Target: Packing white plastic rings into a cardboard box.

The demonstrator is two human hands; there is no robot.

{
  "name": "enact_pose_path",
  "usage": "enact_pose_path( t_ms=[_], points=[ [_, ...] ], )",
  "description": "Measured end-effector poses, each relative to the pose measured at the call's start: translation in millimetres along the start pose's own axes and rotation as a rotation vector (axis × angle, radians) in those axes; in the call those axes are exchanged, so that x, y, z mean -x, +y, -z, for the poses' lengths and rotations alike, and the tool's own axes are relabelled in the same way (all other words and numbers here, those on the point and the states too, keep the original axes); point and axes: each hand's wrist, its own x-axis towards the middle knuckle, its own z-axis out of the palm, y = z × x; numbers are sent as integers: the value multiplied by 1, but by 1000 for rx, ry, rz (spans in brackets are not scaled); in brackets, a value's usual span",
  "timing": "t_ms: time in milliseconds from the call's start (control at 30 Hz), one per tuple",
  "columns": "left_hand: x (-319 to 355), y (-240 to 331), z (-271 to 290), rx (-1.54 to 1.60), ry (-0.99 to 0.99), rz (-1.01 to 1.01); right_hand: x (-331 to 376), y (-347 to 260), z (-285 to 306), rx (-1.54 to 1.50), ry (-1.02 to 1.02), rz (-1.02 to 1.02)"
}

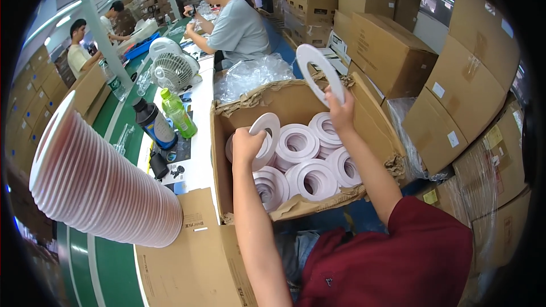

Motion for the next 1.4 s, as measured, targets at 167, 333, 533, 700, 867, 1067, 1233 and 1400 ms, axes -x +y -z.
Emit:
enact_pose_path(
  t_ms=[167,333,533,700,867,1067,1233,1400],
  points=[
    [2,-13,0,-81,-127,-86,46,28,-15,200,-548,256],
    [-3,-16,-2,-58,-95,-16,39,23,-13,306,-296,-100],
    [-8,-24,-6,-210,-103,-34,26,40,-6,243,-393,6],
    [-9,-20,-4,-218,-147,-66,39,47,3,393,-719,255],
    [-10,-26,-8,-258,-115,-70,42,40,-7,426,-624,379],
    [-8,-16,-7,-224,-107,-28,27,50,-8,315,-168,178],
    [-5,-19,-3,-357,-146,-53,22,64,3,92,-234,-296],
    [-2,-19,-3,-247,-109,5,32,30,1,374,-914,185]
  ],
)
